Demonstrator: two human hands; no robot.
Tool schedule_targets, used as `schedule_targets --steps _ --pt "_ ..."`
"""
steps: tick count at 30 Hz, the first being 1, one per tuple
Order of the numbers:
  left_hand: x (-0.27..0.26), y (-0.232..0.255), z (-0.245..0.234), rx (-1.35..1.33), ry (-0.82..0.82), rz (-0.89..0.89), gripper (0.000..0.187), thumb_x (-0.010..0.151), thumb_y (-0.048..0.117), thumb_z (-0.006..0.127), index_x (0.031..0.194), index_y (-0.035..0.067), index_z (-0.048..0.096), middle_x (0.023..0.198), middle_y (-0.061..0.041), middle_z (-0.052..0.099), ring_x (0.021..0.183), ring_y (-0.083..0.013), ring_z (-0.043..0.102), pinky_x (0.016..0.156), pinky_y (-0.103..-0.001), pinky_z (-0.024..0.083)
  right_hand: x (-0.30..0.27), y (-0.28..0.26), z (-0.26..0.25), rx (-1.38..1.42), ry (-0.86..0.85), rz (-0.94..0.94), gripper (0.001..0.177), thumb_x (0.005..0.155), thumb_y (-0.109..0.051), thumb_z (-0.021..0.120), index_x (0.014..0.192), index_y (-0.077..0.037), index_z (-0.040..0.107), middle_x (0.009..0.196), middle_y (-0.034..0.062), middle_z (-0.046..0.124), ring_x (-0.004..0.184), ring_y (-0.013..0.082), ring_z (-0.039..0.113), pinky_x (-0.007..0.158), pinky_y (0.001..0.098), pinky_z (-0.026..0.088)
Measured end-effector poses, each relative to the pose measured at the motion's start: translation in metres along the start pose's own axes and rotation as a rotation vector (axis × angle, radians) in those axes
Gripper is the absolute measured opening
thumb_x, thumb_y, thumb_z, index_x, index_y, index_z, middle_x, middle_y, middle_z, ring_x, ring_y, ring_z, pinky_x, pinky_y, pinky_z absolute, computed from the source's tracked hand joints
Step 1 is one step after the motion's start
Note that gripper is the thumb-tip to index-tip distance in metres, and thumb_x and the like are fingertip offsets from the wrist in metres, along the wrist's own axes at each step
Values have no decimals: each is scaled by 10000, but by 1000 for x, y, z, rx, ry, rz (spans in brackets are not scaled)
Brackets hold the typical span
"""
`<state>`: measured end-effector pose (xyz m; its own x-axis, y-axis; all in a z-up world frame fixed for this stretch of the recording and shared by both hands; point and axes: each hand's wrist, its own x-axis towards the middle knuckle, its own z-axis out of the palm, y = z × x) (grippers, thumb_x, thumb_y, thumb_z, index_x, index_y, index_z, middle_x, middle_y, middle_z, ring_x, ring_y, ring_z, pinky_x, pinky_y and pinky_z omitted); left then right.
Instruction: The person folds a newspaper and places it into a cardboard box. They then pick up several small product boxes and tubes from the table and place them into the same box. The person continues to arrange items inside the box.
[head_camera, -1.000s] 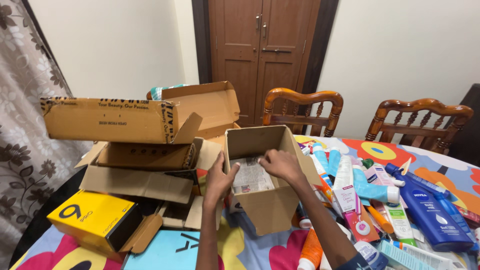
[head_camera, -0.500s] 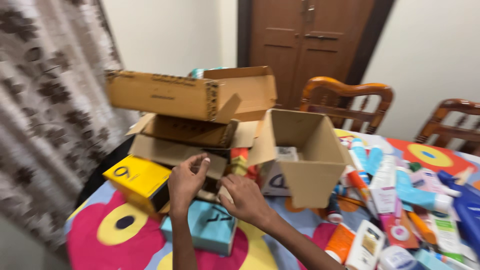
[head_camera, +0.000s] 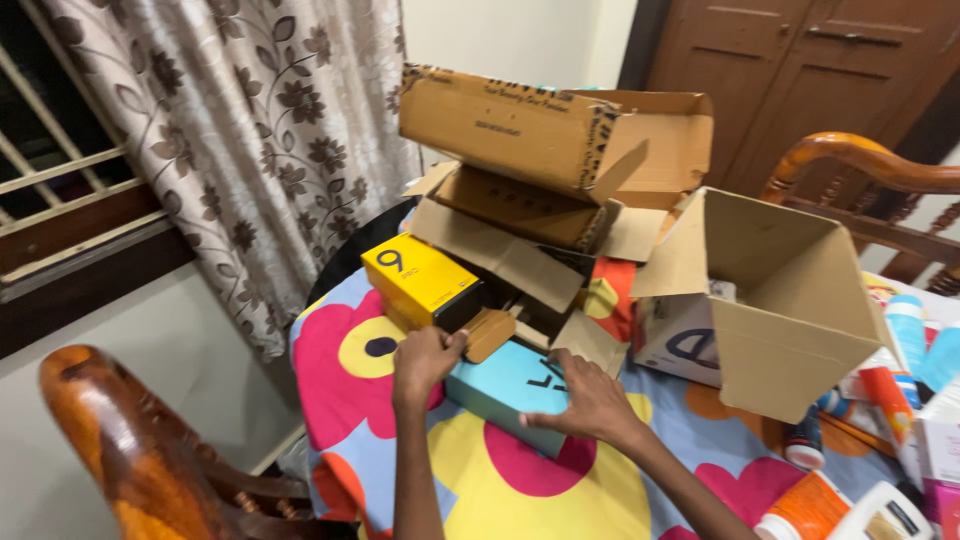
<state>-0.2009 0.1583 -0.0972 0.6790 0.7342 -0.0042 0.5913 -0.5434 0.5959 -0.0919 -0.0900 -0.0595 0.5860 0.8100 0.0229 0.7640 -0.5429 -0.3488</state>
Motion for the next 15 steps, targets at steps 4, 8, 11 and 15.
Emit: schedule_targets --steps 4,8,11,15 --pt "-2 -2 4 -22 -37 177 719 832 646 670 1280 85 631 966 -207 735 934 -378 717 852 -464 557 -2 1 10 15 -30 -40 1307 452 -533 953 1524 -163 301 1242 180 581 1185 364 563 963 502 475" --pt "-24 11 -19 -188 -135 195 727 802 617 692 1315 108 624 973 -167 771 913 -281 755 848 -386 578 4 31 9 223 -88 -37 1144 436 -406 931 1445 -201 432 1264 150 622 1202 316 593 1030 426 490" --pt "-48 26 -45 -421 -226 245 657 789 515 733 1317 134 643 959 -146 810 903 -217 765 851 -344 575 0 65 -12 545 -214 -11 1118 428 -338 938 1444 -184 496 1306 157 625 1222 304 600 1049 410 477" --pt "-62 56 -61 -874 -452 560 609 819 359 818 1334 101 621 1243 -98 737 1143 -172 697 974 -360 559 -22 107 -44 938 -341 29 1101 443 -240 915 1460 -125 510 1356 159 624 1268 278 580 1068 397 432"
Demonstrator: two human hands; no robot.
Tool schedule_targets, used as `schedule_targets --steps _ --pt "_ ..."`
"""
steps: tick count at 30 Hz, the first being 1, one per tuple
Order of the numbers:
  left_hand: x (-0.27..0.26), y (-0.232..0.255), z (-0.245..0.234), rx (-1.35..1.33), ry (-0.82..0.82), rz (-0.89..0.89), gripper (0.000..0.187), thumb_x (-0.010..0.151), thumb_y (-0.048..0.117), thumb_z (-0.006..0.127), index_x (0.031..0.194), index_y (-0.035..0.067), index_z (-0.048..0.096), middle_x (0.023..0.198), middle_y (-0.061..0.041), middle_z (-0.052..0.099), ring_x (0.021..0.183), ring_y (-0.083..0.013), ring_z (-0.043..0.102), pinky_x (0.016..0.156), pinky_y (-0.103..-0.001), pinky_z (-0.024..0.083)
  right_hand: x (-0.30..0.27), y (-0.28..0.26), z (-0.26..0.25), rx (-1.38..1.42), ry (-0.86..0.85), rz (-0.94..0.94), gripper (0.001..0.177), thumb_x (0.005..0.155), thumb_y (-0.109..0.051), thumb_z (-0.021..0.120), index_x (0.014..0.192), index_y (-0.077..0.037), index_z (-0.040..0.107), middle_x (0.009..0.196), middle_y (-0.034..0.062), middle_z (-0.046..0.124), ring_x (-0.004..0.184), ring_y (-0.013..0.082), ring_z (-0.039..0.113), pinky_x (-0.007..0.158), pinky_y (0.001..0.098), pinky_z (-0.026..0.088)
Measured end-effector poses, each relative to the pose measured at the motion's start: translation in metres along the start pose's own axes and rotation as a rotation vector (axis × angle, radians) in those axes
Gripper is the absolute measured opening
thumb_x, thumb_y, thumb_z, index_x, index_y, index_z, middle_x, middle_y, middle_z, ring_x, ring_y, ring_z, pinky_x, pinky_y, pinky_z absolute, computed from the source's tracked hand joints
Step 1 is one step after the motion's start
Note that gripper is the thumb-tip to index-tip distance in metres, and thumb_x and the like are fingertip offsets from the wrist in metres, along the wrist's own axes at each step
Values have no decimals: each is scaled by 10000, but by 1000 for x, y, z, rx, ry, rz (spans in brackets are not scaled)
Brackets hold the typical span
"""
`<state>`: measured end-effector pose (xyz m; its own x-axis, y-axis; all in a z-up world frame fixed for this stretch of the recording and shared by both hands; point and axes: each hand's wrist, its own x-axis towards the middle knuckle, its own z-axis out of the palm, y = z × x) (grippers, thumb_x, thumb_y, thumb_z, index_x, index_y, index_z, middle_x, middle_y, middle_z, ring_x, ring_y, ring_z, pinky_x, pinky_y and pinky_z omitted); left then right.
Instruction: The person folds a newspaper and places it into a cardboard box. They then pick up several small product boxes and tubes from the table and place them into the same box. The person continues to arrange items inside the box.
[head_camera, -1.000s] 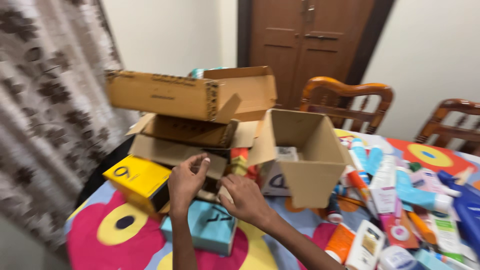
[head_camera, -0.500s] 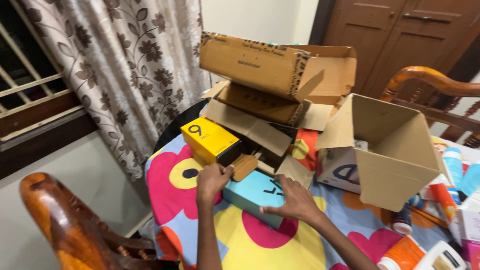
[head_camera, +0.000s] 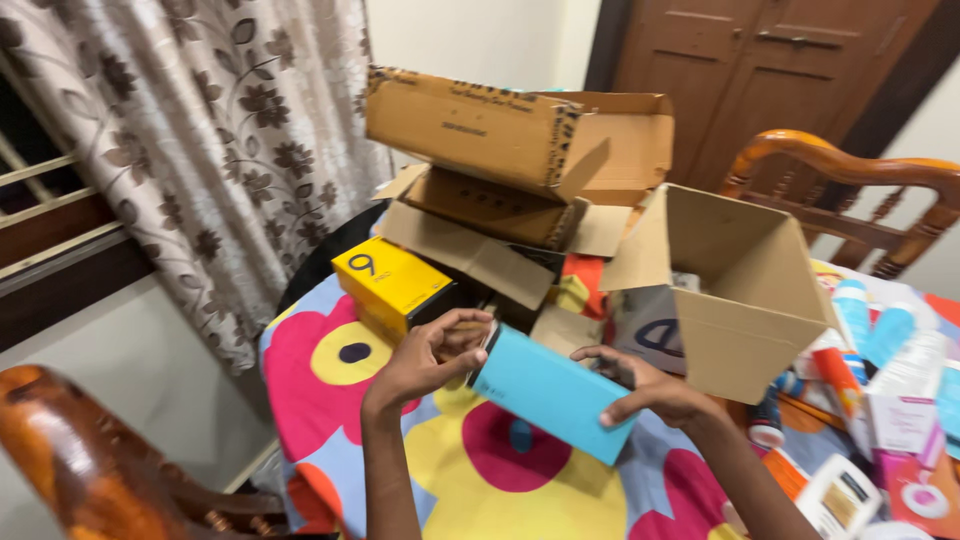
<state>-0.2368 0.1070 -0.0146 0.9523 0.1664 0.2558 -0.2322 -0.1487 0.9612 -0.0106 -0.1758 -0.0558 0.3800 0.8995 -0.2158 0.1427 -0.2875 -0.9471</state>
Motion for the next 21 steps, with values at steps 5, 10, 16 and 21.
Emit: schedule_targets --steps 5,10,16,21 --pt "30 23 43 68 -131 374 729 846 332 834 1472 120 528 1570 -147 511 1464 -232 469 1209 -391 382 -38 23 -44 428 47 -150 1109 497 -199 894 1491 -26 434 1415 147 581 1311 258 542 1098 357 399" --pt "68 34 102 97 13 563 851 826 319 854 1552 94 472 1717 -175 314 1596 -293 292 1278 -424 271 -73 27 -61 621 95 -239 1089 591 -217 895 1518 80 406 1383 237 547 1264 324 517 1084 405 408" --pt "94 49 149 -130 119 310 973 693 403 867 1522 98 459 1626 -143 374 1472 -288 453 1175 -426 416 -128 -28 -37 323 331 -299 1172 501 -212 933 1517 -94 359 1424 128 551 1351 259 511 1126 384 397" --pt "104 48 160 -477 -44 383 1134 537 314 959 1519 183 406 1492 -172 471 1401 -281 472 1190 -396 359 -163 -50 -22 -230 572 -447 1228 481 -331 1002 1504 -116 357 1405 131 535 1365 263 488 1144 412 364"
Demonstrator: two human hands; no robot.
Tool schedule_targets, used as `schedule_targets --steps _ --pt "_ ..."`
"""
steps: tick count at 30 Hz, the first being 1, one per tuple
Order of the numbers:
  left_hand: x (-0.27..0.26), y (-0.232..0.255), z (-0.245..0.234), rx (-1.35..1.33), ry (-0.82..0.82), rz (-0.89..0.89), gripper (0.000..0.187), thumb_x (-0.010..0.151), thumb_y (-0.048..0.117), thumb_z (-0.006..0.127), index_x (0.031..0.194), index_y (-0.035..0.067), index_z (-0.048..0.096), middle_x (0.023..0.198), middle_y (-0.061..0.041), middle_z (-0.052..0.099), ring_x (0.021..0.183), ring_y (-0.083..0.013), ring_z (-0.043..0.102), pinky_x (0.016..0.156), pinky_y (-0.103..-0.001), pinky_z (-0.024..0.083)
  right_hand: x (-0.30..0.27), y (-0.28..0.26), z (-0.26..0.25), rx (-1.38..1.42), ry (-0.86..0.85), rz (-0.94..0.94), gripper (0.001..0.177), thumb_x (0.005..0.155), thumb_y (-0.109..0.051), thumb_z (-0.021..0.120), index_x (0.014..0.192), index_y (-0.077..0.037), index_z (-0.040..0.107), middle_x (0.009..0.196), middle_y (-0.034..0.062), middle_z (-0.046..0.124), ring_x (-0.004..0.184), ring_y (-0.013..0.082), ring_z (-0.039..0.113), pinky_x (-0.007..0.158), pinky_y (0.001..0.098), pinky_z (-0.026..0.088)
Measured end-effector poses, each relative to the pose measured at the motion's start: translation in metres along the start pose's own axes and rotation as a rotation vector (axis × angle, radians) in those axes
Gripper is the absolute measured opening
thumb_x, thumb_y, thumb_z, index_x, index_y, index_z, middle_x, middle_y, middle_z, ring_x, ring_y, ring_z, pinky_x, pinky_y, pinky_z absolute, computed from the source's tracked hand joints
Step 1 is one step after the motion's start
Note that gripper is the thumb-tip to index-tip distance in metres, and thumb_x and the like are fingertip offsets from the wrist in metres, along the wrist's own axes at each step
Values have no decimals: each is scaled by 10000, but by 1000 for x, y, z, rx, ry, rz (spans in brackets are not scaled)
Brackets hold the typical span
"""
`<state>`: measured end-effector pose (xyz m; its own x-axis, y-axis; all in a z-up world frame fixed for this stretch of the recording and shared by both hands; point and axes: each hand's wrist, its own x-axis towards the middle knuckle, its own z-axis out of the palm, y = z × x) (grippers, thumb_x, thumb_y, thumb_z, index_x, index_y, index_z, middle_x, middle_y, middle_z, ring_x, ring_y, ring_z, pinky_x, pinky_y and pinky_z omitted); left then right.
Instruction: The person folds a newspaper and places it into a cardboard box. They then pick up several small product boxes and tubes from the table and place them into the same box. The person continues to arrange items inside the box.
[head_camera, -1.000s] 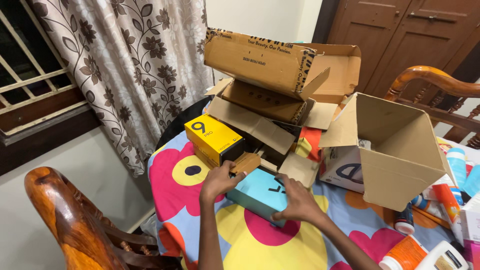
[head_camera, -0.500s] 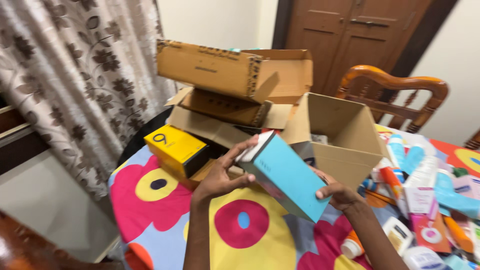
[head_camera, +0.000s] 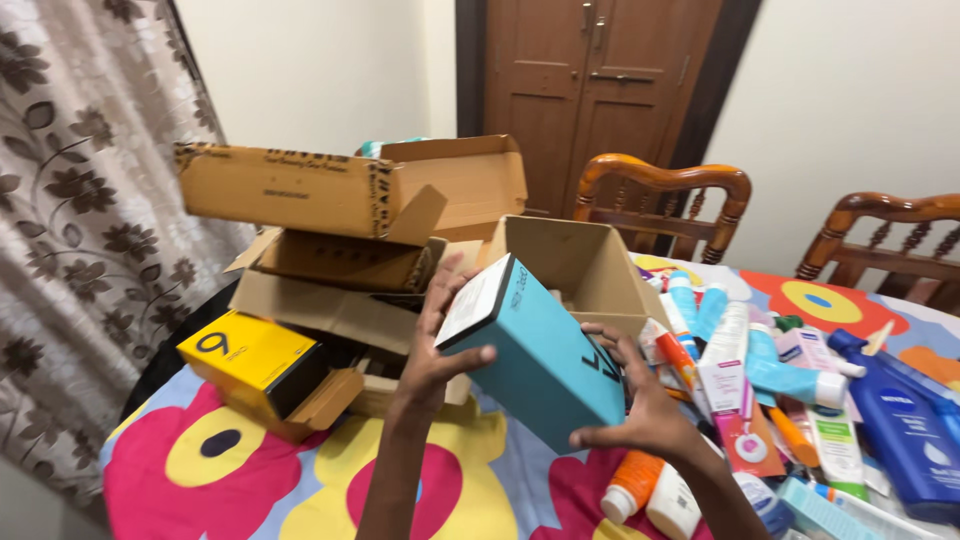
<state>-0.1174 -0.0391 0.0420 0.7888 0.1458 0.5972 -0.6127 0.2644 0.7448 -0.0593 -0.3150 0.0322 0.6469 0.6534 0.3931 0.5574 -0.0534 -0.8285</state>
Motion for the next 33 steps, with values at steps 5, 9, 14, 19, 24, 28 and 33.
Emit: schedule_targets --steps 5,9,14,19,24,28,33 --pt "15 -28 -13 -191 -302 128 954 569 291 1000 1416 71 620 1642 -173 408 1550 -306 409 1311 -435 313 -7 8 -36 117 -21 65 1145 568 -476 921 1511 -101 391 1420 130 565 1372 283 521 1155 431 390" --pt "20 -51 -3 -370 -377 214 973 578 385 1016 1430 106 638 1615 -186 429 1552 -343 420 1334 -501 357 -9 41 -52 424 -70 235 1162 589 -634 839 1505 -74 396 1424 149 554 1367 279 522 1138 444 408" --pt "28 -55 12 -206 -226 451 1009 651 488 997 1482 159 530 1662 -147 368 1534 -312 423 1291 -484 405 -20 80 -57 1039 -98 241 1232 673 -881 617 1571 -77 362 1489 202 508 1349 346 511 1031 481 403" --pt "22 -55 45 188 184 608 1057 656 546 942 1480 147 413 1571 -123 348 1463 -321 439 1244 -501 423 -10 53 -38 1078 -381 119 1227 726 -908 504 1531 4 350 1502 245 497 1385 336 513 1145 465 429" --pt "9 -81 65 598 195 869 975 616 496 919 1380 162 413 1511 -109 340 1511 -376 374 1249 -556 395 -8 73 -34 1249 -291 5 878 1014 -690 595 1442 62 446 1291 175 620 1222 276 614 1076 413 500" --pt "3 -114 72 655 101 963 887 767 403 936 1434 206 386 1535 -71 328 1558 -404 339 1281 -568 412 -3 84 -27 1079 283 260 536 921 -419 734 1276 -60 554 1137 51 686 1069 168 653 954 385 517" --pt "4 -118 68 520 -77 1004 977 788 546 836 1508 191 278 1545 -97 295 1551 -464 288 1281 -608 372 0 66 -34 1053 398 243 532 878 -371 721 1301 -81 579 1158 39 687 1091 166 664 981 376 530"
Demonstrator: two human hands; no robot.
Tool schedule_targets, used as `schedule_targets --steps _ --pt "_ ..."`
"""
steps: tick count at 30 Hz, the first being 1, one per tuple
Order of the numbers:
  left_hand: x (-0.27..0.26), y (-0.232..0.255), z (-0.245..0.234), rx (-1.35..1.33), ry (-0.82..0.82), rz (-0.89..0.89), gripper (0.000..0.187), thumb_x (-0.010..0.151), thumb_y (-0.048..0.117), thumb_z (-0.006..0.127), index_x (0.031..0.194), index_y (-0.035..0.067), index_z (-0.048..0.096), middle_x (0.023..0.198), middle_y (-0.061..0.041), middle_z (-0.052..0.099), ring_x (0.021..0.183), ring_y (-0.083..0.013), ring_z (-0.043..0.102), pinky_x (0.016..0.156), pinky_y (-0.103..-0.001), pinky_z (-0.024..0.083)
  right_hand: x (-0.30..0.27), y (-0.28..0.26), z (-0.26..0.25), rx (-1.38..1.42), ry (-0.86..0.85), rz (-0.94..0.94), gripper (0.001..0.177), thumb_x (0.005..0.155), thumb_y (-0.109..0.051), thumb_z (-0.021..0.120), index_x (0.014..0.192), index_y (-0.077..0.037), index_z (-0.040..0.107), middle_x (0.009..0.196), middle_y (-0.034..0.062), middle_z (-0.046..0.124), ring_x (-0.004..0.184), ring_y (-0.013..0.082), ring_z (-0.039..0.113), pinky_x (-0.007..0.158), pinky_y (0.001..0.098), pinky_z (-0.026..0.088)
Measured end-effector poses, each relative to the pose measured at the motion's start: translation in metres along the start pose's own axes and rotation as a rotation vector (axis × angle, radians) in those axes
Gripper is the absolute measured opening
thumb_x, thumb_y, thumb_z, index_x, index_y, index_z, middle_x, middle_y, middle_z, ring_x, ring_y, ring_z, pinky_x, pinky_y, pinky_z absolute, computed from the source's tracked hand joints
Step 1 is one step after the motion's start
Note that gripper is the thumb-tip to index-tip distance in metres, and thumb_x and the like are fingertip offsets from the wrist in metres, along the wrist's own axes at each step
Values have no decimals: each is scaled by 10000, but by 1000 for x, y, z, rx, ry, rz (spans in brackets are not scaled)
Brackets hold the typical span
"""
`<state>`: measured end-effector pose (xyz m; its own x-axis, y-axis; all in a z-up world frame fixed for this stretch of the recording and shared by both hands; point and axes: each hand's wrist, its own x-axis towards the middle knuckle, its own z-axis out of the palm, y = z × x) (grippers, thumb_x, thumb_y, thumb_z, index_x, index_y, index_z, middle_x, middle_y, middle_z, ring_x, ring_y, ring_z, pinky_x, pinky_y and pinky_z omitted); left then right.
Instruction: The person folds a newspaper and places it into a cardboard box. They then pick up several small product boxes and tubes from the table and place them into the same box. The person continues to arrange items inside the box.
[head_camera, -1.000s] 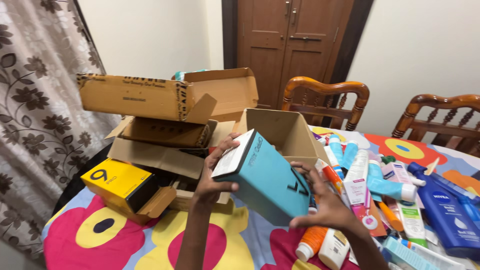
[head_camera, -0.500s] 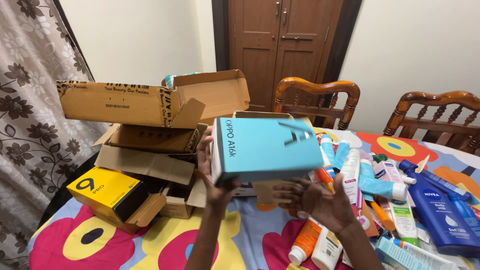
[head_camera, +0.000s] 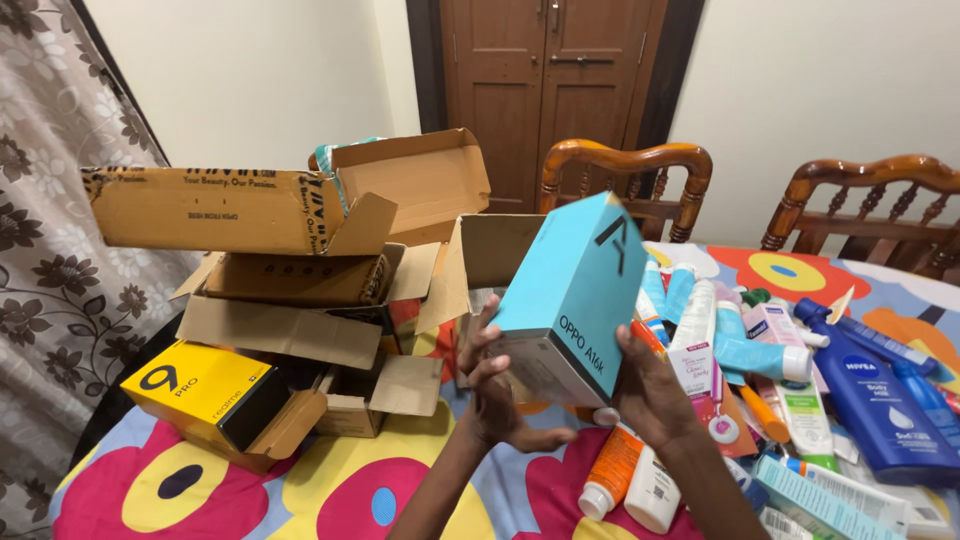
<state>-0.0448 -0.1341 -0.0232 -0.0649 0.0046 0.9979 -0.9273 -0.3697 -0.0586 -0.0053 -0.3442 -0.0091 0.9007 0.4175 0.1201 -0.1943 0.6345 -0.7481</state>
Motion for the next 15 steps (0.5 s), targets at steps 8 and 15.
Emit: schedule_targets --steps 8,15 --pt "37 -33 -29 433 172 -586 362 1009 360 611 1260 102 578 1279 -106 627 1211 -260 609 1083 -422 505 13 -38 -3 -221 78 -107 654 862 -471 729 1341 -61 553 1160 54 661 1067 157 659 950 360 544" --pt "79 -137 -38 796 -182 -988 323 808 258 741 1121 177 743 1188 -132 671 1128 -309 609 963 -465 481 20 -50 12 -449 107 -173 691 870 -450 729 1425 -96 521 1150 48 629 950 170 612 796 318 512"
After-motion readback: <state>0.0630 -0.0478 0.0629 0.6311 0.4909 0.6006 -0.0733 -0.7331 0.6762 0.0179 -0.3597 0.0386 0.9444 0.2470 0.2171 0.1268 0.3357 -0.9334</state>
